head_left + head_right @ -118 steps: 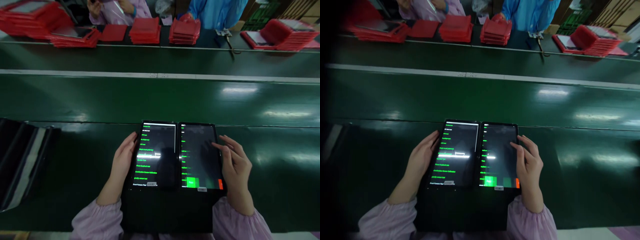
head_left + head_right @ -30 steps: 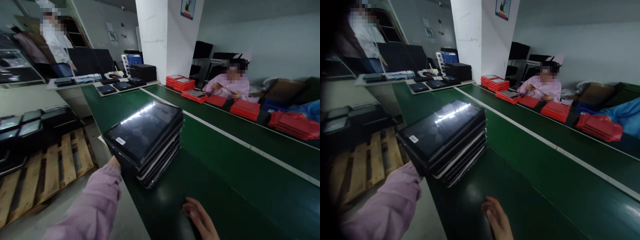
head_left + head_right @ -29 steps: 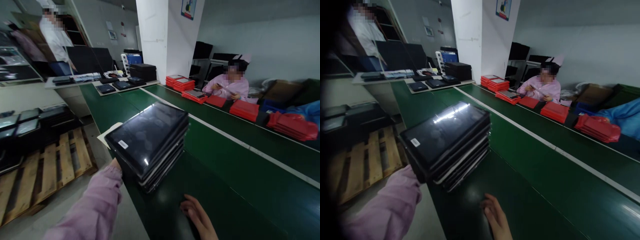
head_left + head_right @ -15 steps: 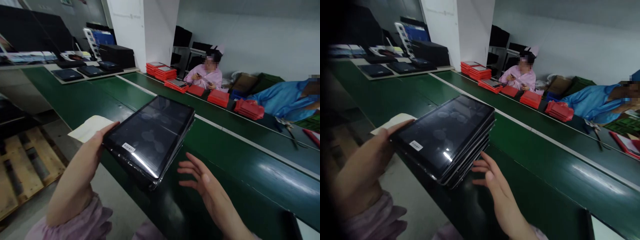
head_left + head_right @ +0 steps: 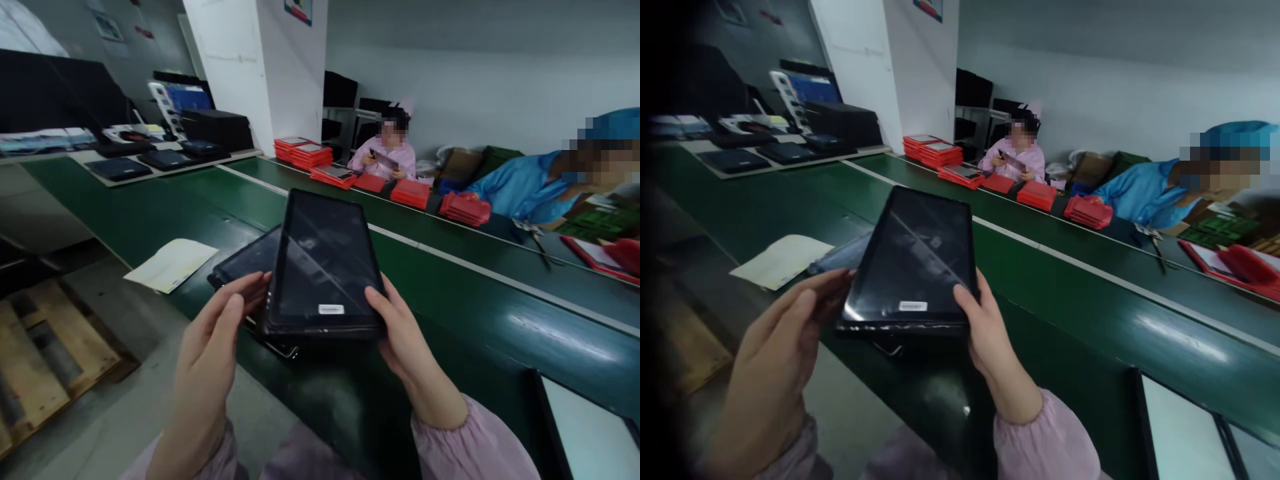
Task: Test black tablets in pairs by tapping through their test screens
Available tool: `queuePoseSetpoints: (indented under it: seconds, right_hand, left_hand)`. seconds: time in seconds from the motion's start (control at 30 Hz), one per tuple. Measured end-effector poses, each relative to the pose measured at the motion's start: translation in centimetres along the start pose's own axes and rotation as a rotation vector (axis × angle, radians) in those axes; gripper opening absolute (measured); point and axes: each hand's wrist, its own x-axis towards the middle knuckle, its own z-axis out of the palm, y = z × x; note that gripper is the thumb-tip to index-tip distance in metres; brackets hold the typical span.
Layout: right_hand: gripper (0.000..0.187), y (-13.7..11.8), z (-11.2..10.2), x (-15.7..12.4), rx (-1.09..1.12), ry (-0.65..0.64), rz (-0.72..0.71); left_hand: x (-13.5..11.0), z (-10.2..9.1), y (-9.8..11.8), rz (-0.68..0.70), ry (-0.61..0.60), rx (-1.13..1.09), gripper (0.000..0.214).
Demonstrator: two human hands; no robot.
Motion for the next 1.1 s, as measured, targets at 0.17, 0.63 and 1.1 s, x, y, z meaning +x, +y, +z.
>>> queuePoseSetpoints:
  seconds: [0.17,0.63,1.1]
  right_hand:
    - [0.081,4.4,-7.1,-6.8,0.203,0.136,0.096]
    - [0.059,8.0,-18.0,-14.9,0.182,0.528,0.278]
    - [0.085,6.8,-27.3,-16.8,-0.227,0.797,0.269]
  left_hand:
    - [-4.3,2.0,-1.6,-0.286,-0.185,-0.072,0.052]
    - [-11.5,11.9,-6.9,-0.772,-0.604,0.227,0.044]
    - [-2.6,10.0,-14.0,-0.547,-0.455,0.625,0.059]
